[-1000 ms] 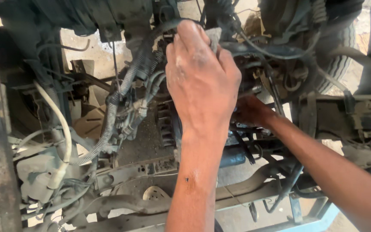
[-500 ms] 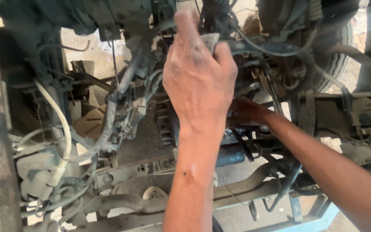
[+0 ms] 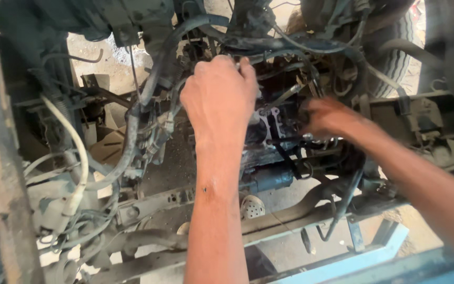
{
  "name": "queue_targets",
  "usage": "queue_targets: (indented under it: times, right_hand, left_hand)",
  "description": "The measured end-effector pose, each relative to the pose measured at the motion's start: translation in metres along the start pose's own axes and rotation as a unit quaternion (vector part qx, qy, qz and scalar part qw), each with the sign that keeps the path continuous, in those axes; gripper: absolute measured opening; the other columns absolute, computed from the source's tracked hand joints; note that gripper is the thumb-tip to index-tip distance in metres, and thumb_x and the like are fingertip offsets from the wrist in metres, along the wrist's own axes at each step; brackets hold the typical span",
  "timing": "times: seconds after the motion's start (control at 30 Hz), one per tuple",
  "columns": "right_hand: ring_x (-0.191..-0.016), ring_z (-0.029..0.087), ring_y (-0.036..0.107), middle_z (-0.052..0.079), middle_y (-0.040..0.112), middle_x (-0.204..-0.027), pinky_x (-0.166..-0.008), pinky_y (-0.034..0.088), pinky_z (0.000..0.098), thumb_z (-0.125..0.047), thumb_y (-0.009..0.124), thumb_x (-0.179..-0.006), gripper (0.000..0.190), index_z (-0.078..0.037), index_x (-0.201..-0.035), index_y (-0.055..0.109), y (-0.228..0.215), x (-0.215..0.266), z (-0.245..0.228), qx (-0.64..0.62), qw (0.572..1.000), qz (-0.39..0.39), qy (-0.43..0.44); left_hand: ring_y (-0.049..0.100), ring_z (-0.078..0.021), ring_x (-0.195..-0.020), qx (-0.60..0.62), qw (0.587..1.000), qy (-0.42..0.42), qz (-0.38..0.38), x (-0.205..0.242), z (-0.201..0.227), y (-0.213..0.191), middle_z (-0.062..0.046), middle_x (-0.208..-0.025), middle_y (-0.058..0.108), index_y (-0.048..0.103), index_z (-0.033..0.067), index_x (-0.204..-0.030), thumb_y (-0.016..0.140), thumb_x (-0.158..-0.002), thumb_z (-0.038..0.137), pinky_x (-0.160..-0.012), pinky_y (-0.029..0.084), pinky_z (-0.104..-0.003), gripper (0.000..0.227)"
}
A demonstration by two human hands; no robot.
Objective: The person works underneath a vehicle, using a wrench to tighten bolts on a gasketed engine component. They repeatedly wipe the area with a cloth to clean grease and oil while adjusting the fasteners.
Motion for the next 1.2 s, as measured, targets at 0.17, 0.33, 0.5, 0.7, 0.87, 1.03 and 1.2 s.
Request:
queue_targets:
  times: [0.17, 0.33, 0.5, 0.7, 0.87, 1.03, 1.2]
  right_hand:
    - [-0.089, 0.021, 0.072, 0.001, 0.068, -0.128, -0.084, 0.058, 0.038, -0.035, 0.085, -0.077, 0.063, -0.009, -0.129, 0.06, 0.014, 0.078, -0.035, 0.017, 0.994, -0.111, -0.017]
    - [-0.076, 0.02, 0.07, 0.015, 0.079, -0.093, -0.071, 0.059, 0.038, -0.027, 0.078, -0.084, 0.05, -0.01, -0.128, 0.062, 0.062, 0.114, -0.108, -0.062, 0.976, -0.199, -0.061]
    - [-0.07, 0.029, 0.074, 0.017, 0.075, -0.098, -0.062, 0.059, 0.0398, -0.014, 0.059, -0.097, 0.023, -0.002, -0.117, 0.059, 0.111, 0.086, -0.105, -0.426, 0.882, -0.141, 0.141]
    - [-0.067, 0.017, 0.067, 0.015, 0.077, -0.096, -0.059, 0.058, 0.035, -0.004, 0.063, -0.088, 0.027, -0.007, -0.115, 0.068, 0.162, 0.046, -0.123, 0.077, 0.962, -0.22, -0.142]
    - [-0.066, 0.02, 0.07, 0.019, 0.074, -0.089, -0.059, 0.061, 0.0342, -0.021, 0.059, -0.101, 0.024, 0.002, -0.108, 0.066, 0.168, 0.047, -0.106, -0.26, 0.943, -0.208, 0.016]
    - [-0.068, 0.02, 0.071, 0.017, 0.075, -0.089, -0.064, 0.061, 0.0334, -0.035, 0.052, -0.104, 0.04, 0.003, -0.101, 0.067, 0.201, 0.037, -0.081, -0.492, 0.838, -0.205, 0.116]
    - [-0.068, 0.02, 0.061, 0.008, 0.062, -0.098, -0.065, 0.059, 0.038, -0.037, 0.059, -0.105, 0.032, -0.006, -0.11, 0.066, 0.256, -0.011, -0.06, -0.586, 0.782, -0.149, 0.149]
  left_hand:
    - [0.071, -0.0435, -0.076, -0.053, 0.995, 0.001, -0.087, 0.013, -0.021, 0.009, -0.022, -0.082, 0.071, 0.075, 0.0041, -0.079, 0.066, -0.091, 0.039, -0.067, 0.057, -0.053, 0.038]
    - [0.072, -0.043, -0.084, -0.115, 0.965, 0.02, -0.233, 0.066, -0.082, 0.03, -0.023, -0.092, 0.071, 0.075, 0.0032, -0.085, 0.067, -0.088, 0.035, -0.073, 0.057, -0.054, 0.033]
    - [0.073, -0.0426, -0.1, -0.123, 0.934, 0.031, -0.335, 0.094, -0.117, 0.104, -0.023, -0.106, 0.072, 0.078, 0.0037, -0.1, 0.065, -0.091, 0.02, -0.086, 0.06, -0.05, 0.023]
    - [0.07, -0.037, -0.108, 0.023, 0.835, -0.014, -0.549, 0.156, -0.117, 0.165, -0.018, -0.117, 0.073, 0.073, 0.0175, -0.122, 0.078, -0.08, 0.042, -0.092, 0.056, -0.045, 0.049]
    - [0.075, -0.0279, -0.087, 0.134, 0.858, -0.102, -0.486, 0.162, -0.145, 0.176, -0.015, -0.095, 0.078, 0.078, 0.0111, -0.106, 0.083, -0.079, 0.039, -0.081, 0.057, -0.04, 0.04]
    - [0.073, -0.0195, -0.074, 0.226, 0.875, -0.23, -0.361, 0.172, -0.203, 0.21, -0.01, -0.085, 0.079, 0.081, 0.0065, -0.097, 0.076, -0.08, 0.026, -0.072, 0.057, -0.039, 0.025]
    - [0.068, -0.0219, -0.074, 0.226, 0.848, -0.198, -0.437, 0.206, -0.209, 0.279, -0.014, -0.083, 0.078, 0.077, -0.0023, -0.096, 0.078, -0.081, 0.028, -0.072, 0.054, -0.038, 0.034]
Point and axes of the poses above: each hand's wrist, its own x-axis away from the middle knuckle, its own y-axis out of the palm, z = x × y, the point moved 10 cm from there along -x, towards the middle knuckle
